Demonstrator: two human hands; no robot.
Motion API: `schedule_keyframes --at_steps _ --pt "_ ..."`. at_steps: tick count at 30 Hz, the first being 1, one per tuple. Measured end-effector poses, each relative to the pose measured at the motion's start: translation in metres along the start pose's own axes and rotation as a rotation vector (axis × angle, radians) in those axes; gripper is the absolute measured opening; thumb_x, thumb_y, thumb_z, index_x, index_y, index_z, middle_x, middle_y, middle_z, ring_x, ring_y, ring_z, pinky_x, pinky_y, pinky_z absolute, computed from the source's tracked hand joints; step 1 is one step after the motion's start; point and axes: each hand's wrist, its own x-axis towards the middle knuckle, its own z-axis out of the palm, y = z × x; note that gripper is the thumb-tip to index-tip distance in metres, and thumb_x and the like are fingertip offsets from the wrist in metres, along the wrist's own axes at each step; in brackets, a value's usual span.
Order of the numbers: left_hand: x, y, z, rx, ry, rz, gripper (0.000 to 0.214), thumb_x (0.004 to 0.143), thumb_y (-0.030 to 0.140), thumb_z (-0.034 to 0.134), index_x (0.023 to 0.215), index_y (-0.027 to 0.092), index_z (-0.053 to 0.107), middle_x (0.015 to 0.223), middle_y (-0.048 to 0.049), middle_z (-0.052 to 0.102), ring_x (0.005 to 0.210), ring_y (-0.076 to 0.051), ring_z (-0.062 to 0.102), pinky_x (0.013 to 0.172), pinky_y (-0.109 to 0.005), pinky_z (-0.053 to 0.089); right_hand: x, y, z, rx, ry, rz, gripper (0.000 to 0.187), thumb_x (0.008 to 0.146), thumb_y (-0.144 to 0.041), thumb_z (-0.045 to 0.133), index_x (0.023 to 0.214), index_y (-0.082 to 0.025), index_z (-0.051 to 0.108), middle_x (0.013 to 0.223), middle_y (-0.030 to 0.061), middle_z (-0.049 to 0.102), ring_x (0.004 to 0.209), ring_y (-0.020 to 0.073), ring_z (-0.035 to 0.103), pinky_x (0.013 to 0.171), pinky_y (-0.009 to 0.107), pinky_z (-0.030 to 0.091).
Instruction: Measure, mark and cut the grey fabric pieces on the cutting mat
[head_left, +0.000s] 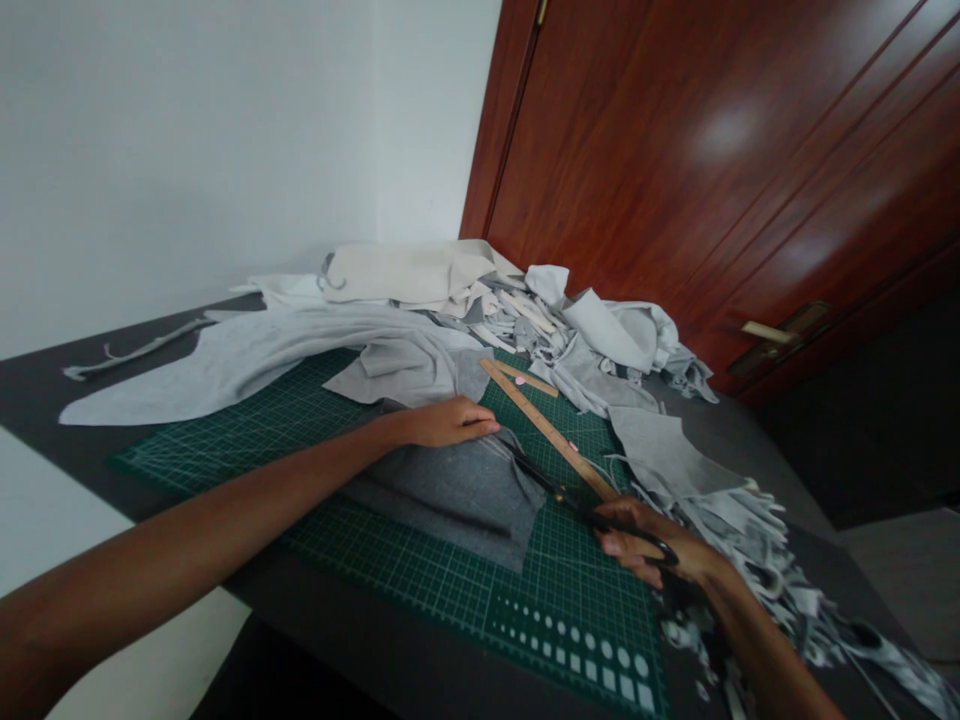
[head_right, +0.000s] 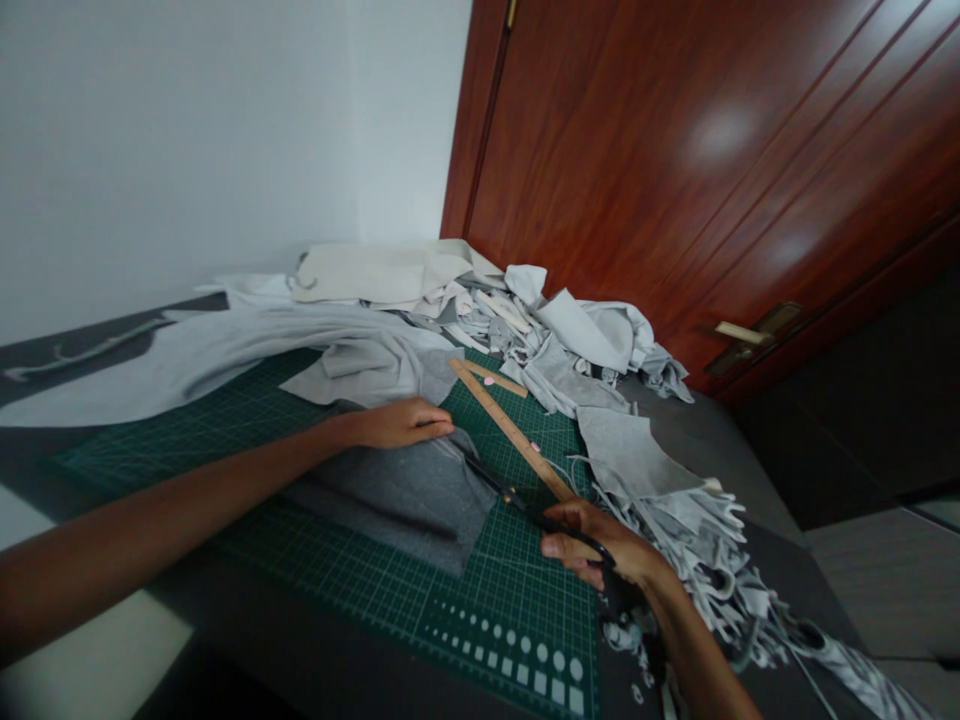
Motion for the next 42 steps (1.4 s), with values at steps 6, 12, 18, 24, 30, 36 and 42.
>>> schedule_keyframes --at_steps 6,12,18,24,30,36,42 --pt "0.0000 -0.0019 0.0004 0.007 -0.001 0.007 0.039 0.104 0.040 0.043 0.074 0.018 0.054 0.064 0.0029 0.051 0.062 -0.012 0.051 0.060 -0.024 0.035 0.0010 0.0046 -0.0027 0.022 0.018 0.013 0.054 0.074 -0.064 0.080 0.072 -0.020 0.048 0.049 -0.0110 0.040 0.034 0.0022 0.029 0.032 0.018 0.022" --pt "0.0002 0.0003 0.0003 0.005 -0.001 0.002 0.041 0.104 0.044 0.043 0.074 0.018 0.055 0.064 0.0029 0.052 0.062 -0.012 0.051 0.061 -0.024 0.035 0.0022 0.0042 -0.0037 0.009 -0.002 -0.001 0.056 0.073 -0.065 0.079 0.069 -0.019 0.048 0.050 -0.0103 0.042 0.034 0.0015 0.031 0.032 0.016 0.025" --pt "0.0003 -0.0005 0.0002 0.012 -0.008 0.002 0.040 0.104 0.043 0.043 0.075 0.018 0.055 0.065 0.0027 0.052 0.063 -0.013 0.052 0.061 -0.024 0.035 0.0021 0.0011 -0.0019 -0.002 0.003 0.010 0.056 0.073 -0.066 0.079 0.069 -0.019 0.048 0.048 -0.0110 0.041 0.033 0.0016 0.032 0.032 0.016 0.025" --pt "0.0010 0.0001 0.0003 -0.005 0.005 0.008 0.042 0.104 0.046 0.044 0.074 0.018 0.056 0.063 0.0029 0.053 0.061 -0.013 0.052 0.061 -0.024 0.035 0.0014 0.0007 -0.0014 0.007 -0.003 0.000 0.057 0.074 -0.067 0.079 0.070 -0.020 0.046 0.049 -0.0116 0.041 0.033 0.0011 0.030 0.032 0.015 0.024" --pt "0.0008 0.0011 -0.0002 -0.027 0.018 0.028 0.042 0.103 0.045 0.047 0.073 0.018 0.057 0.062 0.0028 0.053 0.060 -0.013 0.052 0.060 -0.024 0.034 0.0017 0.0037 -0.0043 -0.014 -0.013 -0.025 0.055 0.077 -0.066 0.076 0.070 -0.019 0.048 0.051 -0.0099 0.042 0.034 0.0017 0.033 0.032 0.016 0.025" --pt "0.0007 0.0010 0.0000 -0.020 0.010 0.015 0.040 0.103 0.042 0.046 0.073 0.018 0.056 0.063 0.0030 0.053 0.060 -0.013 0.052 0.061 -0.024 0.035 0.0016 0.0056 -0.0047 0.018 0.002 0.003 0.053 0.076 -0.062 0.079 0.074 -0.019 0.049 0.052 -0.0107 0.043 0.034 0.0011 0.031 0.032 0.015 0.026" --pt "0.0012 -0.0004 0.0004 0.000 0.005 0.017 0.041 0.104 0.044 0.044 0.073 0.018 0.055 0.064 0.0025 0.053 0.061 -0.013 0.052 0.062 -0.024 0.035 0.0013 0.0080 -0.0058 0.029 0.008 0.018 0.050 0.077 -0.060 0.080 0.076 -0.019 0.051 0.052 -0.0114 0.042 0.034 0.0011 0.031 0.031 0.015 0.025"
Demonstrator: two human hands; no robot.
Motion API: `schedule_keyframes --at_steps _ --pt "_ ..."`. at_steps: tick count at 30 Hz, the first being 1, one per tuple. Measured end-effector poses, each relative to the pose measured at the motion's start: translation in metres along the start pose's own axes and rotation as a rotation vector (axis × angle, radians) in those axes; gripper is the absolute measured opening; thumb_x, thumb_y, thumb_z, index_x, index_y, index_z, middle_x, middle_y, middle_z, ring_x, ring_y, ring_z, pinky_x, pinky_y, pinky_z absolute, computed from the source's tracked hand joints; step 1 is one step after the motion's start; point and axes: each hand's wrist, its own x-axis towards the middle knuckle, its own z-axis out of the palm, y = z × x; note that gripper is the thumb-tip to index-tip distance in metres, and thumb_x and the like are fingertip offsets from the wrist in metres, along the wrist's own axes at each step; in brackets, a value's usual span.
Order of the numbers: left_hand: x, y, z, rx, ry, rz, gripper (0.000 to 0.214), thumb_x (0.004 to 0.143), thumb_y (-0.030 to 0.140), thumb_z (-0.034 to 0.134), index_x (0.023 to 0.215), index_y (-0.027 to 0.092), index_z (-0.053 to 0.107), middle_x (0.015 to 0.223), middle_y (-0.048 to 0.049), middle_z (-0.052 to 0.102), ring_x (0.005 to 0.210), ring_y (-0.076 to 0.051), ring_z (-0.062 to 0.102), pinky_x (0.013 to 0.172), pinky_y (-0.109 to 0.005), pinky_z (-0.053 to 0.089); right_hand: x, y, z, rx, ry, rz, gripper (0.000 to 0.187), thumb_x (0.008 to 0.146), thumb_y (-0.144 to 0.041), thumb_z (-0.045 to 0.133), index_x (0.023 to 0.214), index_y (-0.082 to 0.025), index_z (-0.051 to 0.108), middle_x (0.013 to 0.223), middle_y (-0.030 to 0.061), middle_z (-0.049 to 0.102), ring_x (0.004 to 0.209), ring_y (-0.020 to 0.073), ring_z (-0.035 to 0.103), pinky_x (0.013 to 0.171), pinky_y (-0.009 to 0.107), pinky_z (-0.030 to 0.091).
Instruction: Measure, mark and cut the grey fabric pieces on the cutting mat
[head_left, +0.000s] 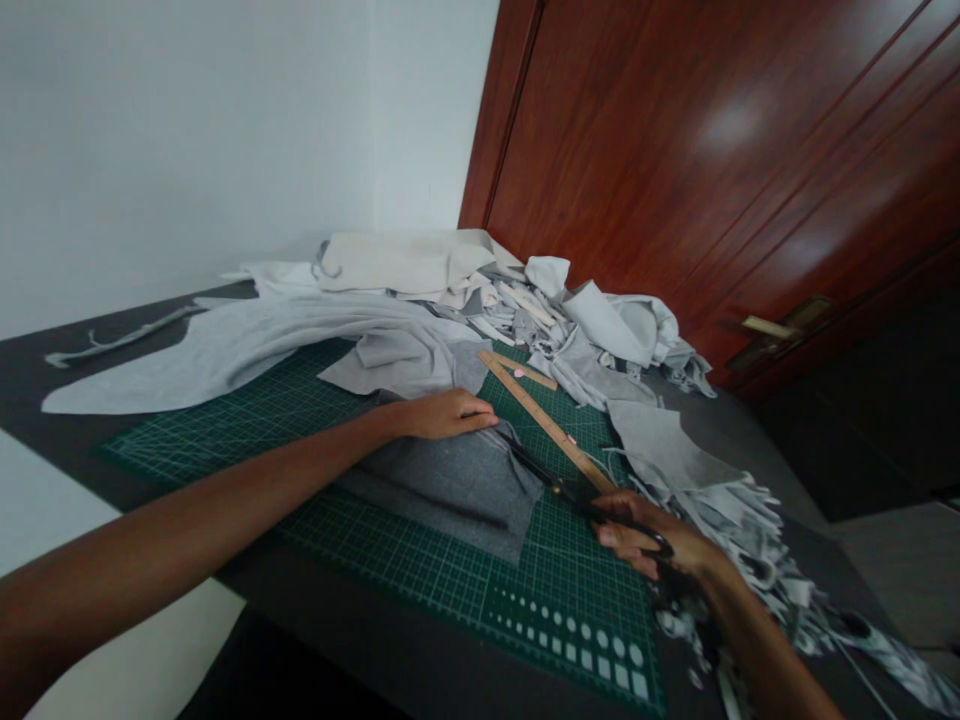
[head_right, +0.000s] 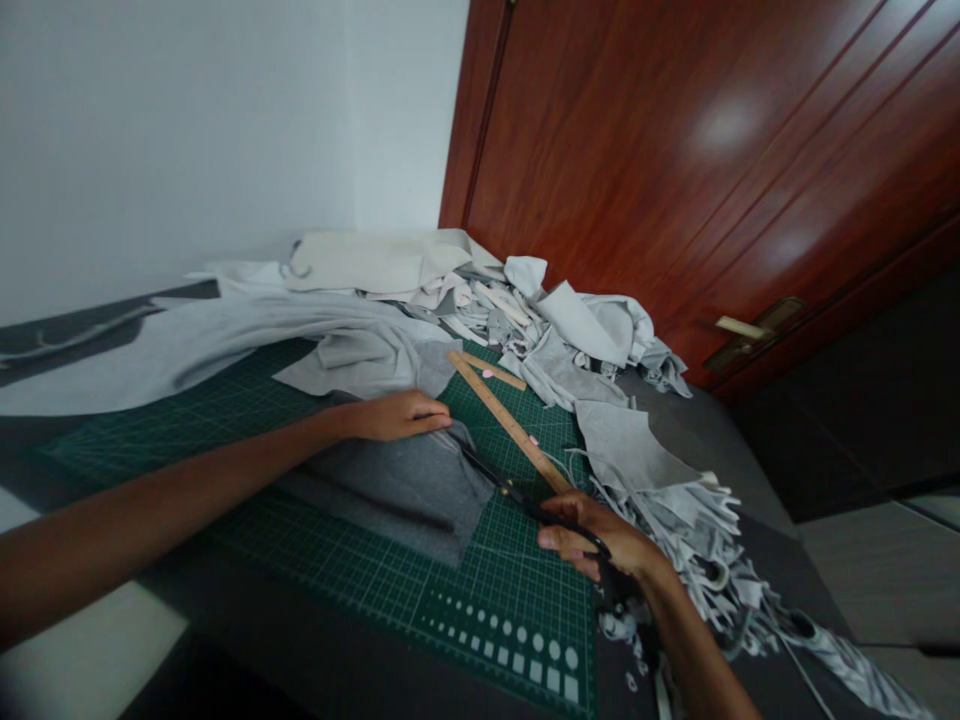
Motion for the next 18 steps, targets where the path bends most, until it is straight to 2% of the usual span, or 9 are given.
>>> schedule_keyframes --at_steps 5,9,18 --pt "0.0002 0.0006 -0.0003 -0.004 -0.002 -0.011 0.043 0.104 0.046 0.044 0.073 0.019 0.054 0.064 0.0025 0.053 0.062 -0.013 0.052 0.062 -0.025 0.035 0.0003 -0.0043 0.0013 -0.026 0.000 0.005 0.056 0.073 -0.066 0.080 0.076 -0.019 0.050 0.051 -0.0114 0.043 0.033 0.0013 0.031 0.032 0.015 0.024" --pt "0.0004 0.0015 -0.0004 -0.012 -0.003 -0.015 0.041 0.103 0.045 0.045 0.073 0.018 0.055 0.064 0.0025 0.053 0.061 -0.013 0.052 0.062 -0.025 0.035 0.0005 -0.0065 0.0023 -0.031 -0.020 -0.015 0.055 0.076 -0.065 0.078 0.074 -0.019 0.048 0.051 -0.0115 0.041 0.034 0.0011 0.031 0.032 0.015 0.024" --pt "0.0005 -0.0016 0.0005 -0.037 0.011 -0.012 0.041 0.102 0.045 0.048 0.074 0.018 0.060 0.064 0.0020 0.056 0.062 -0.014 0.054 0.061 -0.024 0.036 -0.0015 -0.0062 0.0040 -0.033 0.034 -0.006 0.054 0.075 -0.065 0.079 0.080 -0.019 0.050 0.052 -0.0116 0.042 0.034 0.0015 0.031 0.032 0.015 0.024"
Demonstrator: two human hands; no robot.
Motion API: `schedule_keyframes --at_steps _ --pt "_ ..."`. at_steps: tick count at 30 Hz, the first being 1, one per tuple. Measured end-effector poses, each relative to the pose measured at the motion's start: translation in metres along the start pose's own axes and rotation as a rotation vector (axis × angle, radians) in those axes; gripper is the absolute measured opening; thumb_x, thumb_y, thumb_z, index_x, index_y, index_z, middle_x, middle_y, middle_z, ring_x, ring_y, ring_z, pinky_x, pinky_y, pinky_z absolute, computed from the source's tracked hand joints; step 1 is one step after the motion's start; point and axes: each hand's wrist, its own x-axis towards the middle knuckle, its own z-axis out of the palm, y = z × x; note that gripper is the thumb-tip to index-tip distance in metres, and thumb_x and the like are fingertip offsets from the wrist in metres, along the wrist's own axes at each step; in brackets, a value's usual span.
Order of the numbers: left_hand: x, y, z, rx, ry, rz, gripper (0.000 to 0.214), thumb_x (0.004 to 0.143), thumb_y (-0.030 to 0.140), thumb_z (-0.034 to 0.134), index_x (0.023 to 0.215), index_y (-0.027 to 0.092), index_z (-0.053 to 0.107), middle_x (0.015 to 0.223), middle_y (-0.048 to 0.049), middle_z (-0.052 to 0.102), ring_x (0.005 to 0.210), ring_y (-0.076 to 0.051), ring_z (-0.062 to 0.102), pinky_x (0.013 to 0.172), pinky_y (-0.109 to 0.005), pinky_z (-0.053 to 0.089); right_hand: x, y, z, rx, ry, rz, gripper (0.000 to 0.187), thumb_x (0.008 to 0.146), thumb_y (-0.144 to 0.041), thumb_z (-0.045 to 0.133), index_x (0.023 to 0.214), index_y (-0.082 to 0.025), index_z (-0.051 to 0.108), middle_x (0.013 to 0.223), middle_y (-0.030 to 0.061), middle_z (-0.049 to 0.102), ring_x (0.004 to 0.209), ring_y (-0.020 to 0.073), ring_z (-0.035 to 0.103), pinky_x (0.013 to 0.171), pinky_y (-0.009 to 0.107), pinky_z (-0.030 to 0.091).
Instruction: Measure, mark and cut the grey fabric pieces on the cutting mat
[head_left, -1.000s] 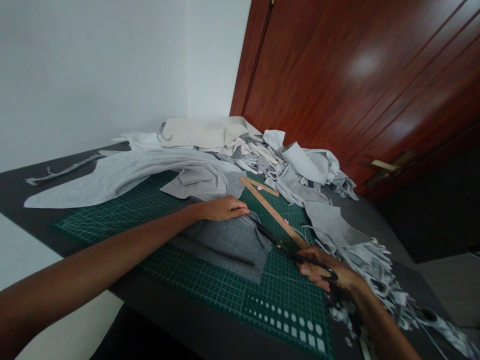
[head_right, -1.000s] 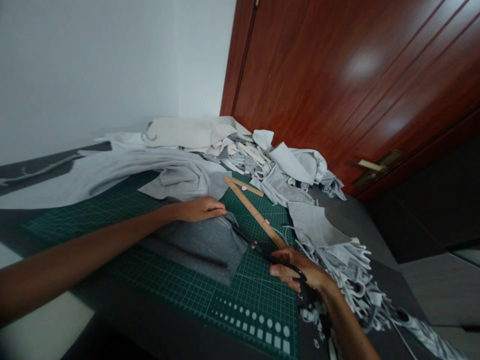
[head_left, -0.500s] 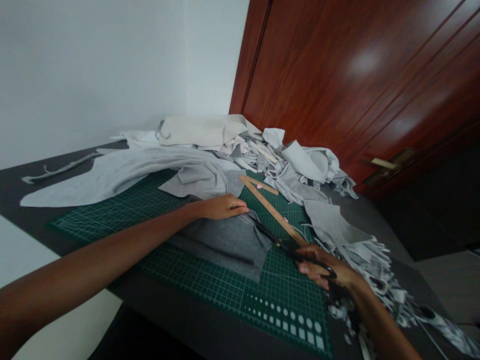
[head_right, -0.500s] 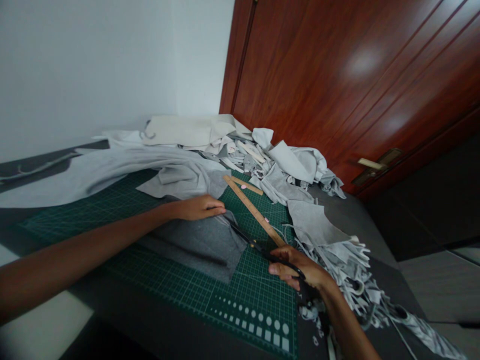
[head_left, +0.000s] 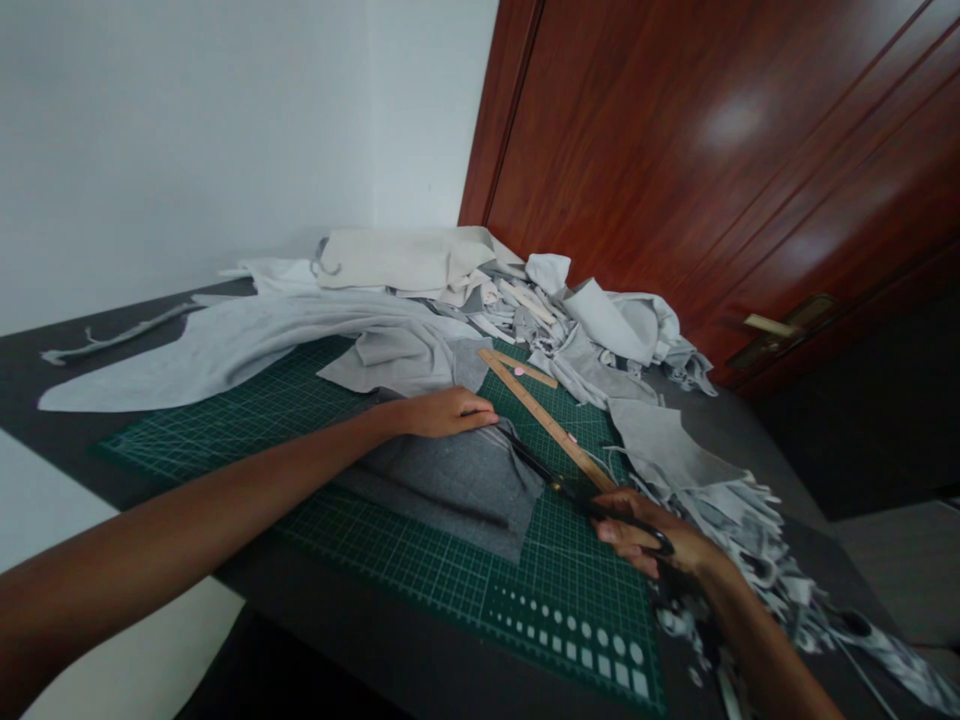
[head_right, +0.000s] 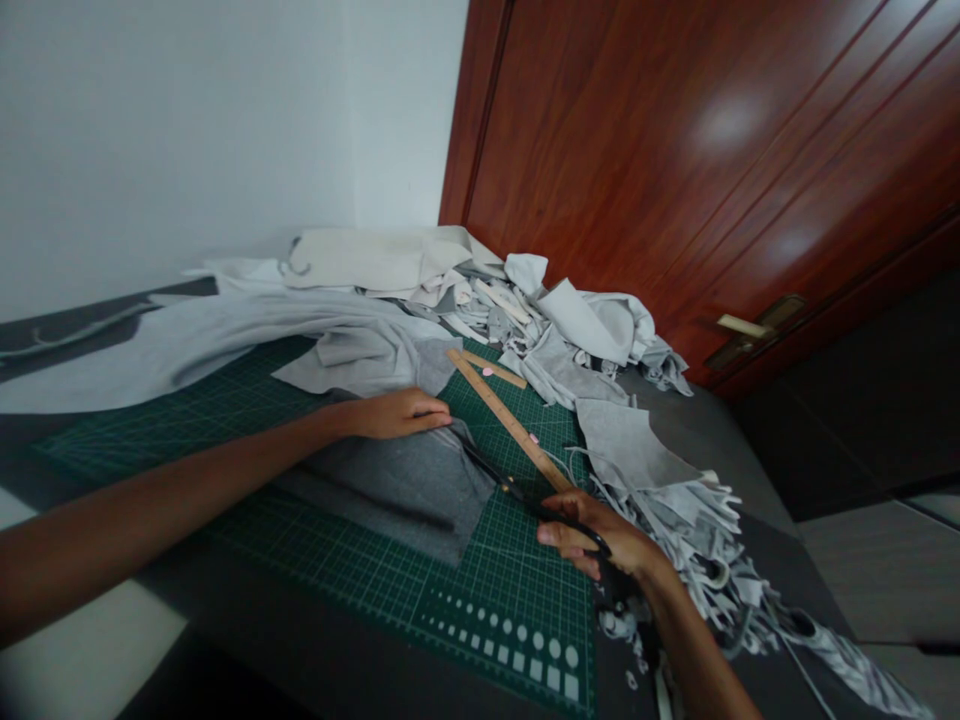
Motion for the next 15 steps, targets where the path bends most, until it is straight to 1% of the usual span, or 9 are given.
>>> schedule_keyframes --at_steps 2,5,9,15 --pt "0.0001 0.0000 0.0000 0.005 -0.005 0.003 0.041 0.103 0.045 0.048 0.075 0.018 0.060 0.065 0.0020 0.057 0.063 -0.014 0.054 0.062 -0.024 0.036 -0.0001 0.0005 -0.0002 0.010 0.007 0.003 0.055 0.075 -0.065 0.079 0.079 -0.019 0.049 0.052 -0.0120 0.042 0.034 0.0013 0.031 0.032 0.015 0.024" --pt "0.0002 0.0009 0.0000 -0.006 -0.004 0.010 0.040 0.103 0.044 0.048 0.075 0.018 0.061 0.065 0.0018 0.058 0.063 -0.013 0.054 0.062 -0.024 0.036 0.0006 0.0025 -0.0013 0.010 -0.015 0.003 0.055 0.075 -0.065 0.079 0.076 -0.020 0.047 0.052 -0.0119 0.042 0.034 0.0015 0.031 0.032 0.015 0.024" --pt "-0.0001 0.0028 -0.0003 -0.016 0.003 0.008 0.040 0.102 0.045 0.050 0.075 0.018 0.062 0.065 0.0014 0.059 0.063 -0.014 0.055 0.062 -0.024 0.037 0.0021 0.0051 -0.0033 0.014 -0.021 0.004 0.055 0.075 -0.065 0.079 0.076 -0.020 0.048 0.052 -0.0112 0.044 0.034 0.0017 0.033 0.031 0.015 0.025" --pt "-0.0001 0.0018 -0.0006 -0.005 -0.006 0.000 0.040 0.103 0.044 0.049 0.075 0.018 0.061 0.065 0.0016 0.058 0.063 -0.014 0.055 0.062 -0.024 0.036 0.0020 0.0006 -0.0019 0.007 -0.050 -0.013 0.055 0.076 -0.065 0.079 0.071 -0.019 0.048 0.051 -0.0110 0.043 0.034 0.0012 0.032 0.031 0.014 0.026"
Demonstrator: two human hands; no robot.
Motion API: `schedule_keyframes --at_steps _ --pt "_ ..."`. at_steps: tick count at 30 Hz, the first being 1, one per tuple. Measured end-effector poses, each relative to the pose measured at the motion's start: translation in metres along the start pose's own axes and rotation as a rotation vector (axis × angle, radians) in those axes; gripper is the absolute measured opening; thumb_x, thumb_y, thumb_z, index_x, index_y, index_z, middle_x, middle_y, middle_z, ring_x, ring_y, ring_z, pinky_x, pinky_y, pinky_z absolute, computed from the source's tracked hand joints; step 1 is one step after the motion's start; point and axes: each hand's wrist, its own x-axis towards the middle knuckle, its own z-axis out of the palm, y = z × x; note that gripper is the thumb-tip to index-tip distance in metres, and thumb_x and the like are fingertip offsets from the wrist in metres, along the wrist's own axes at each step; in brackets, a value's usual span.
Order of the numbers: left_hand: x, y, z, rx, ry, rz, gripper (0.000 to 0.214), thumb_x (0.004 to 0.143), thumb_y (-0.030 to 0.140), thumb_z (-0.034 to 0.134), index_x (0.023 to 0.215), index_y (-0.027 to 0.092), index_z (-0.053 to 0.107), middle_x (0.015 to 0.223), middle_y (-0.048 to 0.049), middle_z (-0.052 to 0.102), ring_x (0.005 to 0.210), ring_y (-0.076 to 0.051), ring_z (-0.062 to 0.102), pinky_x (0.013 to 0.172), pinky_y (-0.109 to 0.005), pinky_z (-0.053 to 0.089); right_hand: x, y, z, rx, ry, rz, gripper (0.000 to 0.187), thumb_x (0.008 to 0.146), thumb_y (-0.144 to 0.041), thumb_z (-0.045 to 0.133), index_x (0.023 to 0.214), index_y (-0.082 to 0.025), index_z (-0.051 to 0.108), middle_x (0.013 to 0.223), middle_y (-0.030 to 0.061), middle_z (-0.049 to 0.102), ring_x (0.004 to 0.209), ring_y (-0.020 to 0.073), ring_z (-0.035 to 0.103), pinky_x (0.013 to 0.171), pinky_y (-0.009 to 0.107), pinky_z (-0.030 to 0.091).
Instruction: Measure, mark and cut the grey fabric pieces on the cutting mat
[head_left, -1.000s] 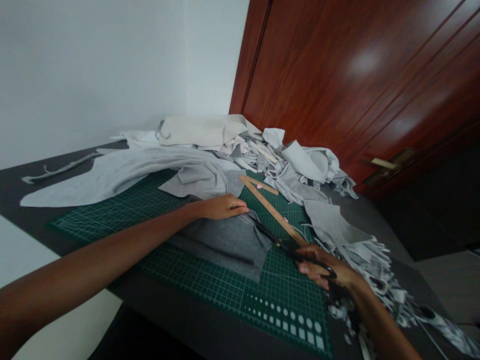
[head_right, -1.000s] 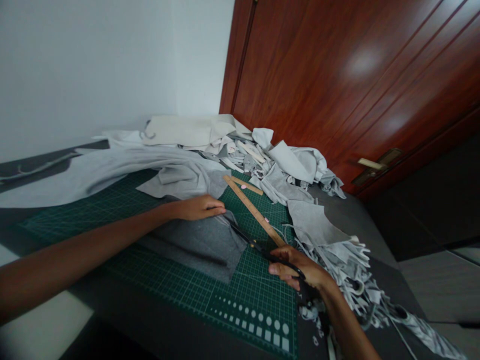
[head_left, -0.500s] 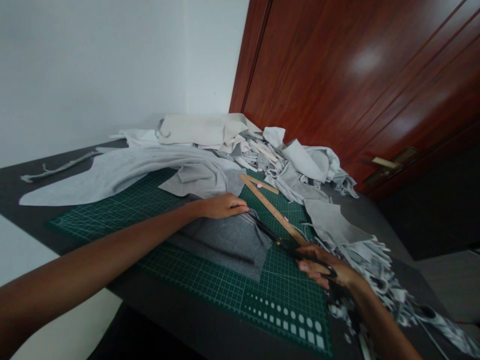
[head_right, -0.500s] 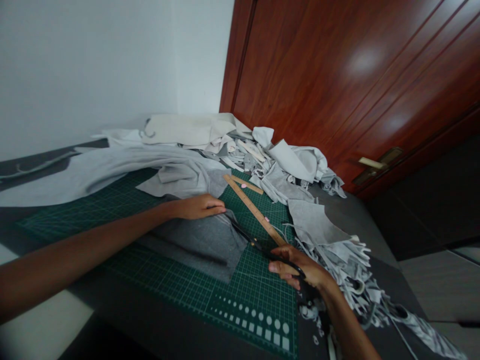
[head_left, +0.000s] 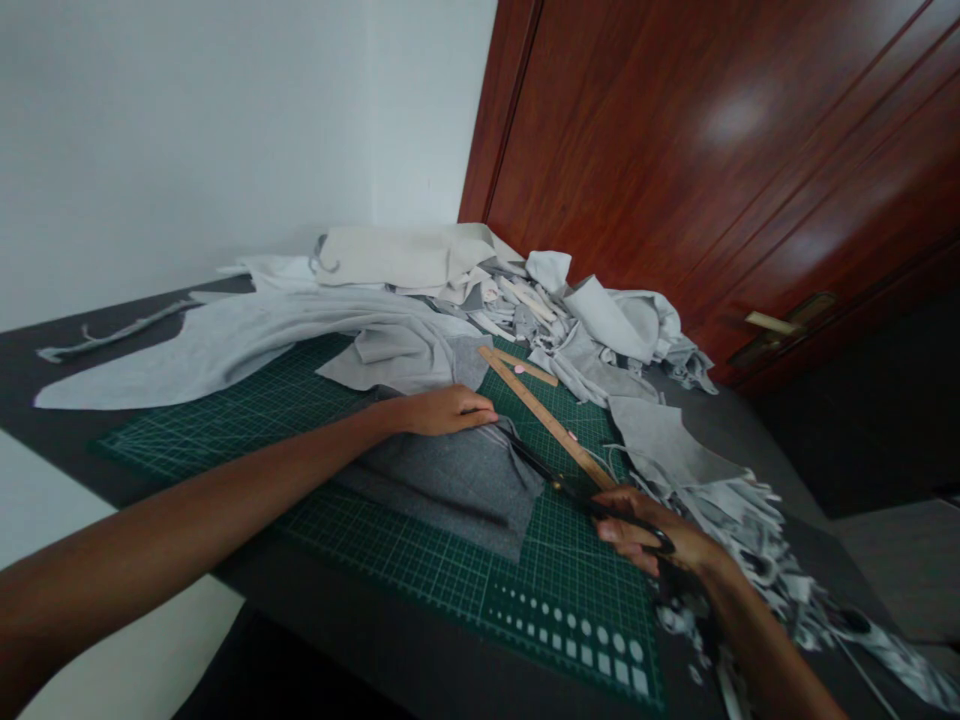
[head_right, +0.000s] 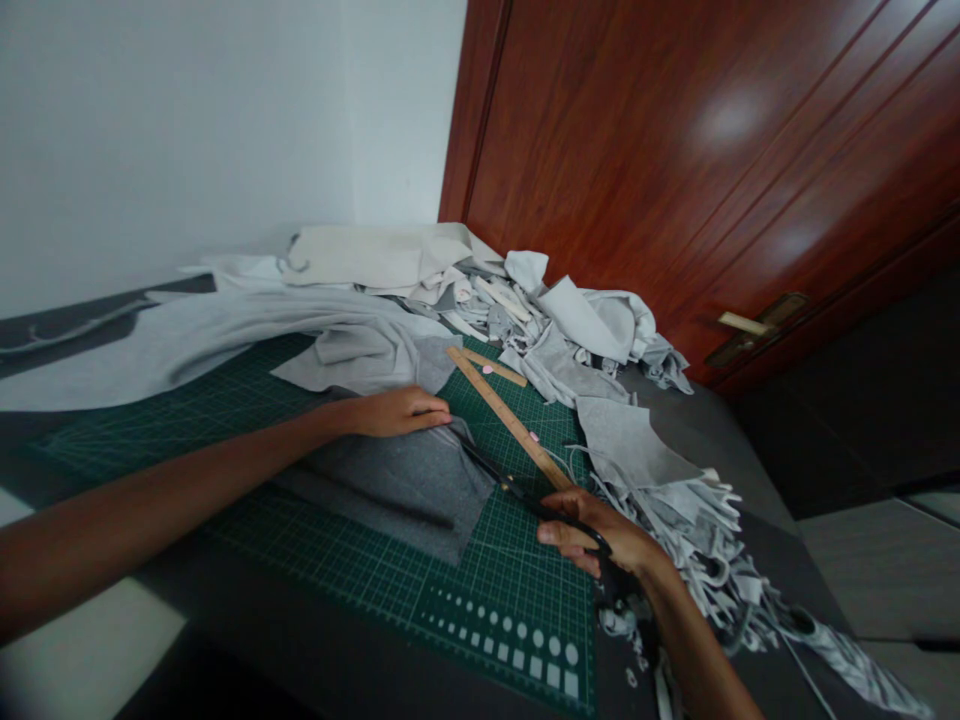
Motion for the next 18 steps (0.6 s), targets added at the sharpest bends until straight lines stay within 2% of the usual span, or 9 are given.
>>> schedule_keyframes --at_steps 8,18 --pt "0.0004 -0.0008 -0.0001 0.051 -0.024 0.006 0.036 0.104 0.037 0.045 0.077 0.018 0.059 0.067 0.0014 0.057 0.064 -0.013 0.055 0.064 -0.025 0.037 -0.0002 -0.0002 -0.0005 0.003 0.007 0.012 0.054 0.076 -0.063 0.079 0.075 -0.019 0.048 0.052 -0.0116 0.043 0.033 0.0011 0.032 0.031 0.015 0.025" --pt "0.0006 -0.0014 -0.0001 0.027 0.003 0.019 0.036 0.103 0.037 0.049 0.075 0.018 0.060 0.064 0.0020 0.057 0.061 -0.013 0.055 0.061 -0.024 0.035 -0.0024 -0.0067 0.0032 -0.033 0.015 -0.014 0.055 0.078 -0.066 0.076 0.071 -0.019 0.047 0.051 -0.0106 0.042 0.035 0.0010 0.032 0.032 0.014 0.023"
